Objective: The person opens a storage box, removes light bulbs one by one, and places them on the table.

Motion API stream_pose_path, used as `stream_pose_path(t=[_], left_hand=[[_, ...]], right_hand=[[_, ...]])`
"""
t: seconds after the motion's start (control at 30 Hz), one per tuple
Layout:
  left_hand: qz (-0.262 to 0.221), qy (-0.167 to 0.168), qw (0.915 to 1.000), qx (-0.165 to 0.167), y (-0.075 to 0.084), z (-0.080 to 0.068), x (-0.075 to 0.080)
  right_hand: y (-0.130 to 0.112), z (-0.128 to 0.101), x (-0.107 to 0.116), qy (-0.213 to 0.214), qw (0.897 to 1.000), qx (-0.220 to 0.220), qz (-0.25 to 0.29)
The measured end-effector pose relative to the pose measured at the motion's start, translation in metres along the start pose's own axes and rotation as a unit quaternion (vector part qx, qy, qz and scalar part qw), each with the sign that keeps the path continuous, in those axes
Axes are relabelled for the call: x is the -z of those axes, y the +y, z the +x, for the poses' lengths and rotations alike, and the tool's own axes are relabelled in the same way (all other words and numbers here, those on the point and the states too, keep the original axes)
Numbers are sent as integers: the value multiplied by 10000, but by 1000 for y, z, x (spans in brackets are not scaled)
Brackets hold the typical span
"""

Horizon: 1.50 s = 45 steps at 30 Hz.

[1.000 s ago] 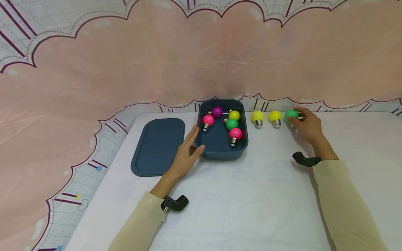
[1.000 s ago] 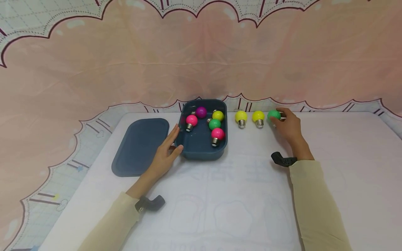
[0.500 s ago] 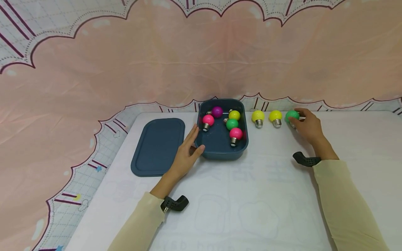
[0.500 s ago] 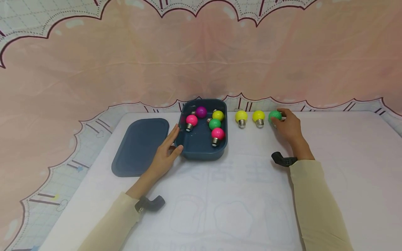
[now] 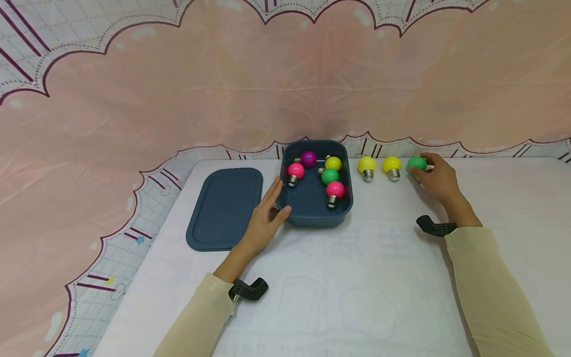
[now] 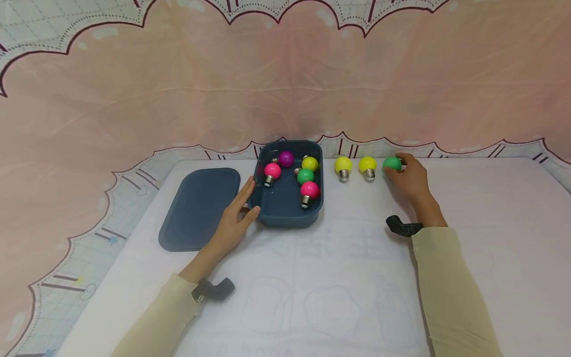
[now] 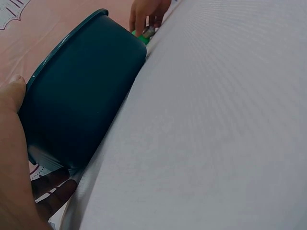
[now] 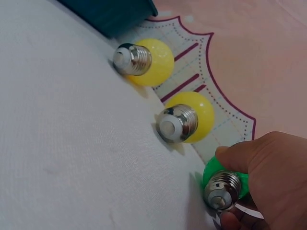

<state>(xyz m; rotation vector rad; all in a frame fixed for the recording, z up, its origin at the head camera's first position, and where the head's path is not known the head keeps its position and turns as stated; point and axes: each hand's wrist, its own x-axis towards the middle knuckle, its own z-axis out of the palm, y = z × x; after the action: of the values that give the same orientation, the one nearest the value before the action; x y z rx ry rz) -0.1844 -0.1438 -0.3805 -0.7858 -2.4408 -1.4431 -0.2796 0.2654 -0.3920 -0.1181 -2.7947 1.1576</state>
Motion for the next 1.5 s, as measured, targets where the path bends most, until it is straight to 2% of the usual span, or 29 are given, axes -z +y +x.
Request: stream_pose_path(t=[0.33, 0.57, 0.67, 0.97, 1.33, 1.43, 1.5], left_hand=[[-17, -18, 10000, 95, -1, 1, 0], [-12, 51, 10000, 31, -37, 1, -8], [-17, 82, 10000, -29, -41, 1, -8], [-28, 86, 9999, -135, -43, 1, -8], [-47, 64, 9999, -70, -43, 1, -8], [-60, 54, 10000, -40, -39, 1, -8], [-81, 27, 10000, -6, -31, 1, -7]], right_hand=[[2, 2, 0, -40, 10000, 19, -50], [1, 3, -1, -48, 9998, 112, -159], [0, 2, 0, -57, 9998, 122, -167], [0, 2, 2, -161, 9997, 62, -198], [1, 1, 4, -228, 9992, -6, -339], [1, -1, 4, -220, 9989, 30, -404], [1, -1, 4, -209, 9989, 50, -420]])
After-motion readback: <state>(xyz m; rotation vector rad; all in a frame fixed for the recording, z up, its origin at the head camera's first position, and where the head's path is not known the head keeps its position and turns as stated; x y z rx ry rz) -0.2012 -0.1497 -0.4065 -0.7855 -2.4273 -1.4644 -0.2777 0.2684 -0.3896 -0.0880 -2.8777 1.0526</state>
